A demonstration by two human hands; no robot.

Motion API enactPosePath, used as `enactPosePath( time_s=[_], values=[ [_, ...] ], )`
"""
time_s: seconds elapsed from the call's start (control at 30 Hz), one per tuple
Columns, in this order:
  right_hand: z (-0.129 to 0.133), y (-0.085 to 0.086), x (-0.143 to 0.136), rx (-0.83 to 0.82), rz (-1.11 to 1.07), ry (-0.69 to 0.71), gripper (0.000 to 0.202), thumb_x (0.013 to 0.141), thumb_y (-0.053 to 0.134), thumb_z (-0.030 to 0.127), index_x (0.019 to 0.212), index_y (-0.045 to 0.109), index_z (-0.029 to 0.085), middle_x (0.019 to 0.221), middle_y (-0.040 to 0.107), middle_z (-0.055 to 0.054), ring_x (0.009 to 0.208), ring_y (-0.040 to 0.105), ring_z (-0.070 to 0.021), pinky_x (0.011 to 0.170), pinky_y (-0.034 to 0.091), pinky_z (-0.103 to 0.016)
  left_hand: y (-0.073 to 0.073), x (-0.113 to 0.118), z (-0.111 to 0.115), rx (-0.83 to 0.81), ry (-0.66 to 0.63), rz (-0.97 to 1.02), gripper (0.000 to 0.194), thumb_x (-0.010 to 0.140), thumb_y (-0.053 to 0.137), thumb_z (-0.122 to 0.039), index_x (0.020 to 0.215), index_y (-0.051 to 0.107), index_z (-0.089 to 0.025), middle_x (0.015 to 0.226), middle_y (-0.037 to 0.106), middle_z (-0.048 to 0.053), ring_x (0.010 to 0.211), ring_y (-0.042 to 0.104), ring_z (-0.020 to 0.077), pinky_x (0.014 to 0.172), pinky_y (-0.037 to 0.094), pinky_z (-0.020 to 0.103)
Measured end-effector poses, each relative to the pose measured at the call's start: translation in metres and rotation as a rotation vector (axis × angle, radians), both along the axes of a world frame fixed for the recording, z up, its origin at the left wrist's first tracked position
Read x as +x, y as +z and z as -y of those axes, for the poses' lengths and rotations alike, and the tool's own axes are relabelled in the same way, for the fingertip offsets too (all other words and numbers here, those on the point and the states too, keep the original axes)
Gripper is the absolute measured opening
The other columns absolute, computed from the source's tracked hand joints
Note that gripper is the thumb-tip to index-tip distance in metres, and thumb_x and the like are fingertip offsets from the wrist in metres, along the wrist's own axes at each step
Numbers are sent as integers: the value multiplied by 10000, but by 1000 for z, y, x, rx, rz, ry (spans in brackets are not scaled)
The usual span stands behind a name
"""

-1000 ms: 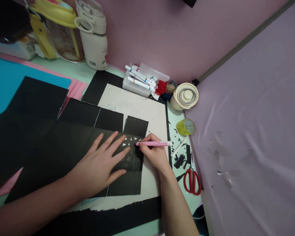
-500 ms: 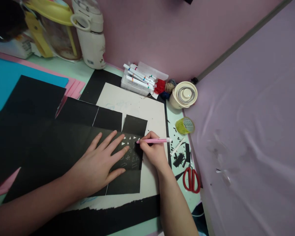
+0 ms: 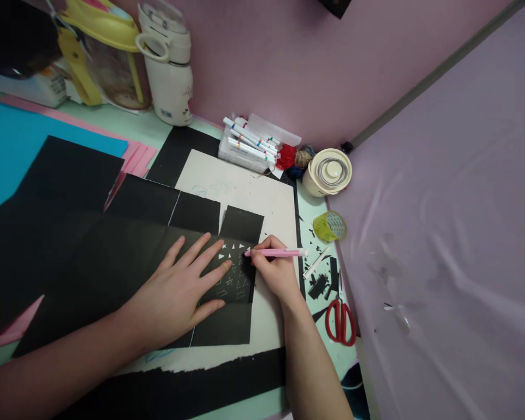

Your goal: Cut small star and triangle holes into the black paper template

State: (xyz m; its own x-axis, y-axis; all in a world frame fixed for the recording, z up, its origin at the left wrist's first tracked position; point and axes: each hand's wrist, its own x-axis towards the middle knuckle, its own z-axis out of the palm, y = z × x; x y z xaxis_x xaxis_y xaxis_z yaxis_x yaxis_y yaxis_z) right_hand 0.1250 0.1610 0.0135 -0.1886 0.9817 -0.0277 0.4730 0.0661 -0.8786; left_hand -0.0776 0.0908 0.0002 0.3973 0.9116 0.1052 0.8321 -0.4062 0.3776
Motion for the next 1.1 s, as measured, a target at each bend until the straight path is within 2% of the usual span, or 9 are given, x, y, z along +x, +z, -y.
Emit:
enactPosePath(
  time_s=[0.57,1.1],
  values=[
    [1,-1,1,9,7,59,99,809,631,216,722,587,196,670,632,13,642,574,-142,624,437,-258,-3,0,0,18,2,-12,515,874,574,-549,1302,591,-264,1519,402,100,1454,216,343,1158,143,584],
    [-1,-2,-1,13,5,-28,115,794,610,205,695,553,201,658,608,24,648,551,-141,633,419,-262,-2,0,-1,13,-4,-32,528,881,548,-569,1315,582,-271,1523,396,99,1454,215,344,1151,150,583]
  ],
)
